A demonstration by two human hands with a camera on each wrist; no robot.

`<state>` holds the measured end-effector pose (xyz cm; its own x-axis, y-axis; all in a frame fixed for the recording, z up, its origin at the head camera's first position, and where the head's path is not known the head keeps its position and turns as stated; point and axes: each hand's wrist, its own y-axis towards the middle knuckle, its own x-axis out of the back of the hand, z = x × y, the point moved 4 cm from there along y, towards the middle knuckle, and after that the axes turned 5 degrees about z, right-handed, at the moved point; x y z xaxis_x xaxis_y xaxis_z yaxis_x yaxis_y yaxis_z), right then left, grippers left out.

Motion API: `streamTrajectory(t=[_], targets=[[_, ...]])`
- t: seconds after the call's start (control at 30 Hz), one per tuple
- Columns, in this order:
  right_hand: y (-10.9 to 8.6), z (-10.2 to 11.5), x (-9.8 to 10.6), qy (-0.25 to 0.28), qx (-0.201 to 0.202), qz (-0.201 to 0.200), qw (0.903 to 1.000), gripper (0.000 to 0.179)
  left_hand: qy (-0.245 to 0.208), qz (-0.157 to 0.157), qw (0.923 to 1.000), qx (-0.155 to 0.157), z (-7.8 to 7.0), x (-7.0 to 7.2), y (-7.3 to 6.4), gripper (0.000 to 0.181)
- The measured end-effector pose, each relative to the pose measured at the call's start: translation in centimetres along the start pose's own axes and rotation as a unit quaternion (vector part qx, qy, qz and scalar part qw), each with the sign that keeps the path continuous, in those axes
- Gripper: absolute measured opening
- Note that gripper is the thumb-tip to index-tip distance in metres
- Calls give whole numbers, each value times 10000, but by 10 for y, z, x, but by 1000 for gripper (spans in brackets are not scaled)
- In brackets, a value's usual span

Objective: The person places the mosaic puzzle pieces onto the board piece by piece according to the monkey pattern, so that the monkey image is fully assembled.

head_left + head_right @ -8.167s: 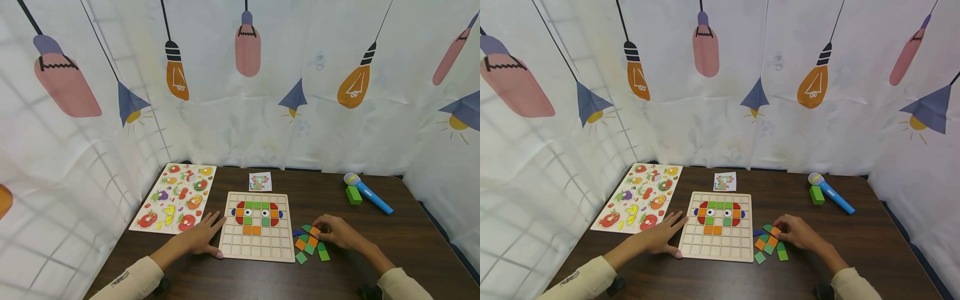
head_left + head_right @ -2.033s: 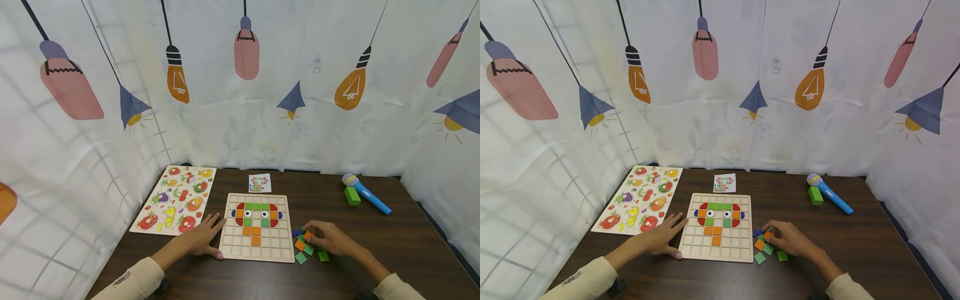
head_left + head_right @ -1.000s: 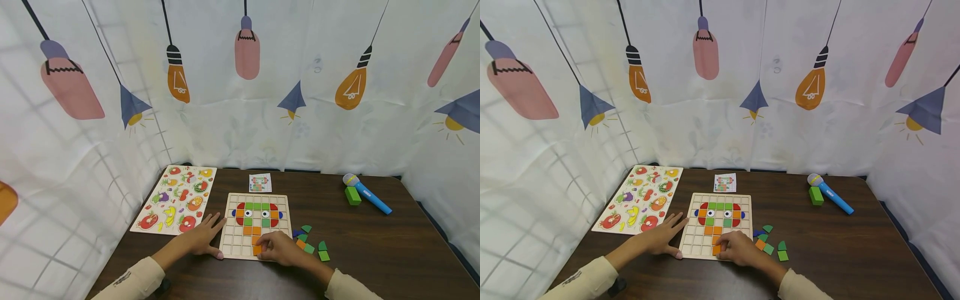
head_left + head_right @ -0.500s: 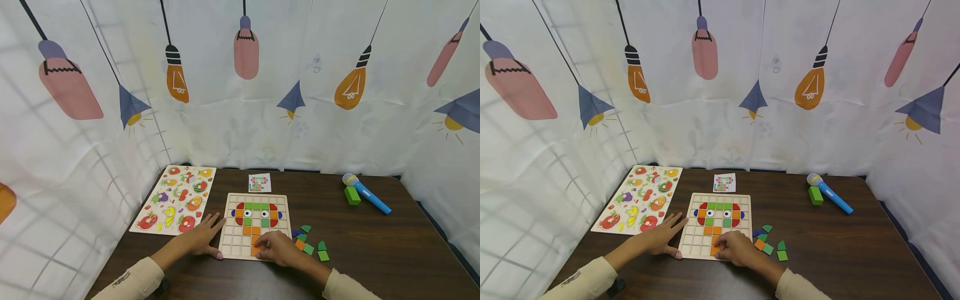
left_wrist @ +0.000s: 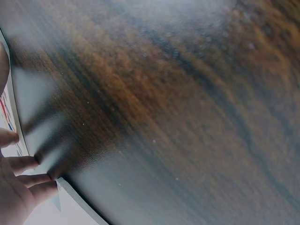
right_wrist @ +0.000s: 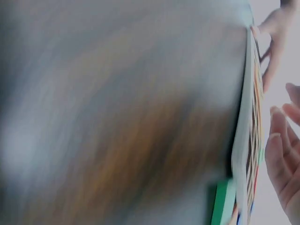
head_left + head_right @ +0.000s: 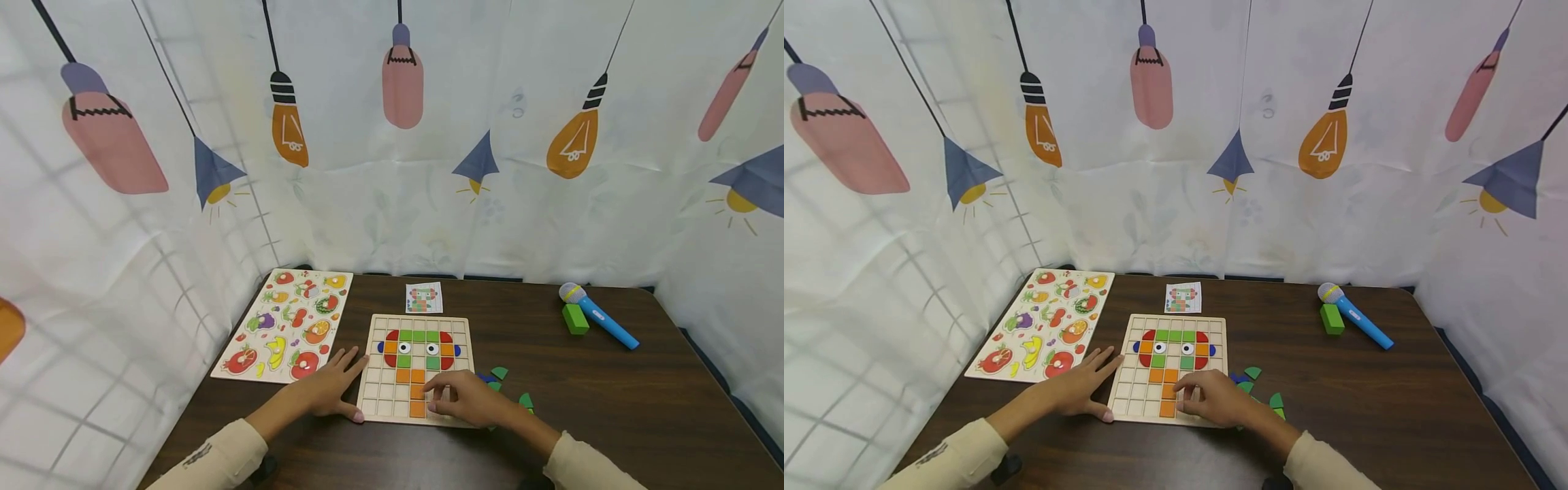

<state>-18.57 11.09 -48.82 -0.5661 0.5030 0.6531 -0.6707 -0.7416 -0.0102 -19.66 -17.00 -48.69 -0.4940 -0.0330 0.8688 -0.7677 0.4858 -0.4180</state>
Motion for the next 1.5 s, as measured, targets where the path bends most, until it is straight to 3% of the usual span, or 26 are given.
streamTrajectory(t=[0.17, 0.43, 0.63, 0.77, 0.93, 1.17, 1.5], targets=[[-23, -16, 24, 198, -96, 19, 9998, 31, 8, 10, 10000, 15, 0, 1, 1, 108], [-71, -48, 58, -30, -303, -420, 9987, 26, 7, 27, 10000, 43, 2, 0, 3, 109], [-99, -58, 69, -199, -21, -649, 9977, 20, 2, 4, 10000, 38, 3, 0, 5, 109], [-111, -63, 71, -330, -90, -617, 9975, 21, 11, 7, 10000, 36, 3, -1, 5, 109], [-111, -68, 66, -411, -459, -526, 9967, 27, 31, 7, 10000, 52, 3, 0, 5, 109], [-101, -62, 59, -867, -438, -456, 9942, 28, 36, 70, 10000, 56, 3, -2, 5, 109], [-95, -57, 59, -767, -841, -116, 9934, 39, 39, 73, 9999, 64, 2, -1, 3, 109]])
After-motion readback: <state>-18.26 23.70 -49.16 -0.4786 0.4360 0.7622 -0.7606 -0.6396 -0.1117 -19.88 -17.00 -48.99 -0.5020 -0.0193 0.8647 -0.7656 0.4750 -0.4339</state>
